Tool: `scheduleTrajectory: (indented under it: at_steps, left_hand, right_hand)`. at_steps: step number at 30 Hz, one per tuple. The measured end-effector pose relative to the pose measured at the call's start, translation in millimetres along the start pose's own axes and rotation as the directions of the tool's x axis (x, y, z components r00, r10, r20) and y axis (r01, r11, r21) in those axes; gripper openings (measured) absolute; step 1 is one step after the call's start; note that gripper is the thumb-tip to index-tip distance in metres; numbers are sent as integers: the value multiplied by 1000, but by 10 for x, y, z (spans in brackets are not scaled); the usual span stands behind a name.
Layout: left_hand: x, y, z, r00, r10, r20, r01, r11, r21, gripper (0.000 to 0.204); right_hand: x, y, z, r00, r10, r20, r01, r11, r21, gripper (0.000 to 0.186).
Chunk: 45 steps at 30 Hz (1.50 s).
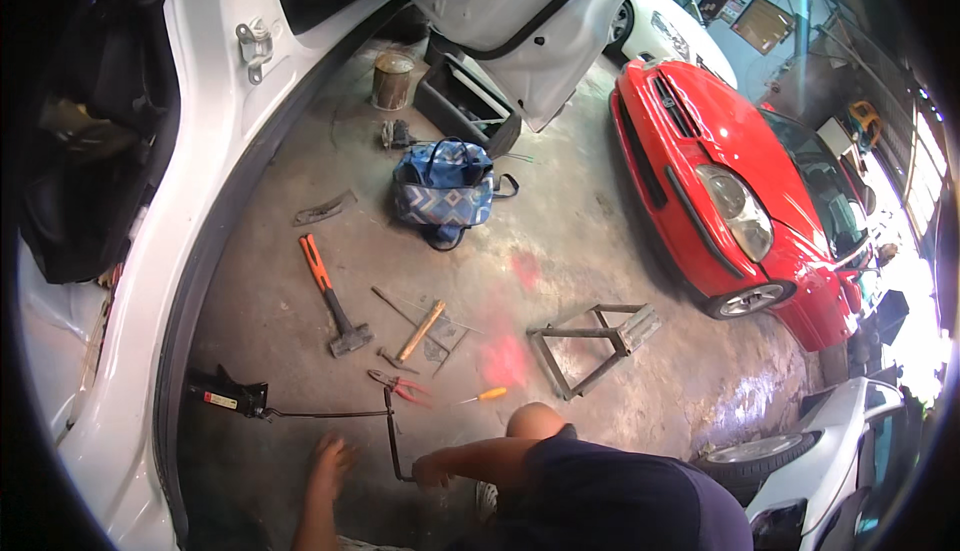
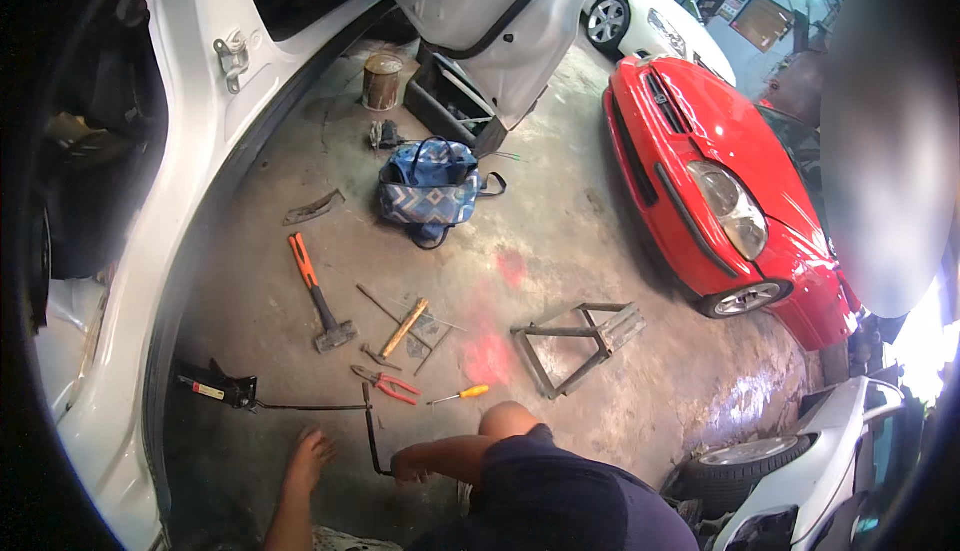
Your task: The person uses a hydraulic jack to lift a white car and then removes the front tire. They use a lug wrench and a hammer to loosen and remove the lug nuts before taking the wheel off the hub.
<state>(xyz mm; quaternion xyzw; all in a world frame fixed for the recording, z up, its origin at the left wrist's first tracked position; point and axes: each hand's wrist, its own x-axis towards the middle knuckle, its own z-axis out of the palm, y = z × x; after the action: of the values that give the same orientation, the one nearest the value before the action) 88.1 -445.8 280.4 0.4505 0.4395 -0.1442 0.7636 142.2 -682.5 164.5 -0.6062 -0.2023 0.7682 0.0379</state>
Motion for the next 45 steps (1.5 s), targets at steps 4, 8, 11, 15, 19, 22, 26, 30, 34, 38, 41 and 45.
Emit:
scheduleTrajectory:
  at_steps: [4, 8, 11, 15, 19, 22, 26, 30, 34, 38, 41, 45]
  left_hand:
    - [-1128, 183, -1190, 950, 230, -209, -88, 843, 530, 52]
    - [-1615, 863, -2629, 885, 439, -152, -191, 642, 742, 44]
    - [-2916, 370, -3553, 755, 537, -377, -223, 750, 622, 36]
    - [-4737, -400, -4137, 149, 797, -585, 242, 545, 803, 37]
    - [-5093, 9, -4848, -278, 960, -37, 597, 203, 776, 48]
    - [-5220, 693, -5441, -387, 915, 109, 695, 212, 687, 50]
    - [-5199, 864, -5987, -383, 923, -27, 587, 266, 765, 49]
    - [-5186, 897, -6240, -406, 911, -65, 531, 293, 795, 41]
    - [-5400, 708, -6407, -355, 932, -67, 570, 273, 775, 44]
    - [-5455, 644, -6520, -350, 932, -95, 559, 289, 777, 43]
    - [-5380, 578, -6646, -388, 921, -38, 554, 266, 789, 38]
    - [-5248, 596, -6757, -380, 925, 3, 643, 262, 719, 47]
  right_hand:
    - [634, -548, -205, 998, -59, 3, 56, 928, -367, 36]
    - [1020, -1393, -708, 970, 70, -234, -80, 996, -35, 32]
    - [1188, -1978, -170, 928, 135, -349, -75, 981, 178, 30]
    - [2746, -2071, 890, 956, -33, -291, -45, 965, -257, 34]
    - [2516, -2345, 1101, 944, 90, -316, -146, 977, -157, 40]
    - [2700, -2334, 1208, 946, 128, -296, -184, 968, -168, 61]
    - [2930, -2433, 1382, 938, 183, -295, -219, 971, -94, 59]
    - [3076, -2311, 1345, 910, 291, -296, -298, 954, 22, 57]
    - [2900, -2728, 1712, 910, 307, -279, -328, 944, -34, 57]
    - [2777, -2804, 1744, 877, 395, -275, -374, 919, 126, 68]
    - [2509, -2235, 1251, 923, 337, -188, -274, 916, 293, 74]
    - [1790, -1859, 684, 882, 365, -297, -282, 915, 289, 66]
